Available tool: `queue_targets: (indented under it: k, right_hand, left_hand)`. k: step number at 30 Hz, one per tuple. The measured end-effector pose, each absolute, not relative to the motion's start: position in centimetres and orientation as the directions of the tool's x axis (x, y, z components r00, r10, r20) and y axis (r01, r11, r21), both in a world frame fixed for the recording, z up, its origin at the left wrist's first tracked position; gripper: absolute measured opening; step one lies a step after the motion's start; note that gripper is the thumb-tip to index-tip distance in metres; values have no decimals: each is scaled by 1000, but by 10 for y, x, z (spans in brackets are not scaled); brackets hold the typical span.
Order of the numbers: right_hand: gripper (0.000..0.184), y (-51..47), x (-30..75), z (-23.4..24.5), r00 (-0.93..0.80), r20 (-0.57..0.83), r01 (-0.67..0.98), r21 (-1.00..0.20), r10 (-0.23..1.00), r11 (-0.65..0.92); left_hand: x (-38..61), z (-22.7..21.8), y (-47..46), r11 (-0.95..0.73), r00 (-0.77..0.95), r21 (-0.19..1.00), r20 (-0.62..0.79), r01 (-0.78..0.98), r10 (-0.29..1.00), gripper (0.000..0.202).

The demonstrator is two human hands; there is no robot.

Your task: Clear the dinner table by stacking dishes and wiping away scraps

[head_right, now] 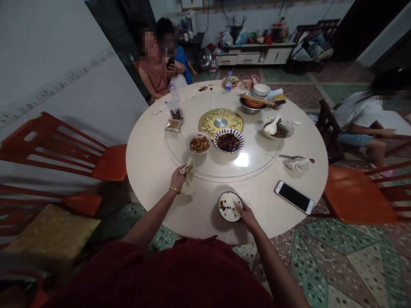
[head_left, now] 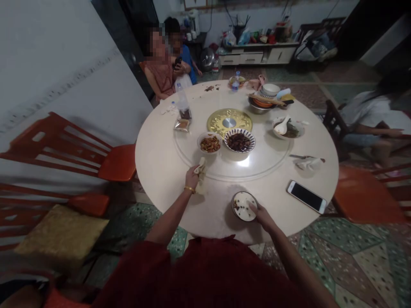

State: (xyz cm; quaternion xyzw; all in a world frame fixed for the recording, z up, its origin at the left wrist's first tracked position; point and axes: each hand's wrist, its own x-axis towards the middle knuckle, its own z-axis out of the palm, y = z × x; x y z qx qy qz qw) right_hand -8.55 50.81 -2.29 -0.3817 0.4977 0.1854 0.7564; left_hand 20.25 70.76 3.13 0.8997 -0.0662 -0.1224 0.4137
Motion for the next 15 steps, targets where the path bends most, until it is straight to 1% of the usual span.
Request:
queue_targets:
  k: [1, 3, 6, 8, 10, 13, 15]
  right_hand:
    - [54, 507, -87, -24, 425, -900, -668, -385, -98, 637]
    - [57, 504, -89, -25, 426, -901, -689, -377, -74, 620]
    - [53, 487, -90, -24, 456, -888, -725, -410, -60, 554]
    - [42, 464, -87, -25, 436, -891, -733, -432, -125, 525]
    - [30, 434, -81, -28, 379, -895, -721, -445, -235, 532]
    - [15, 379, -65, -42, 321, -871, -686, -484, -371, 543]
    - [9, 341, -49, -56, 321, -844, -663, -525, -431, 534]
  left_hand:
    - [212, 29, 700, -679, 958, 732, -154, -54, -242, 44]
    - [230, 23, 685, -747, 957, 660, -159, -82, -245, 46]
    - [242, 11, 669, -848, 948, 523, -221, -81, -227, 47]
    - [236, 5, 665, -890, 929, 438, -265, -123, -259, 47]
    - [225, 2, 666, -898, 899, 392, -290, -201, -328, 48]
    - [213, 8, 673, -862, 813, 398, -357, -313, -460, 44]
    - [213, 18, 674, -837, 731, 439, -444, -327, -518, 42]
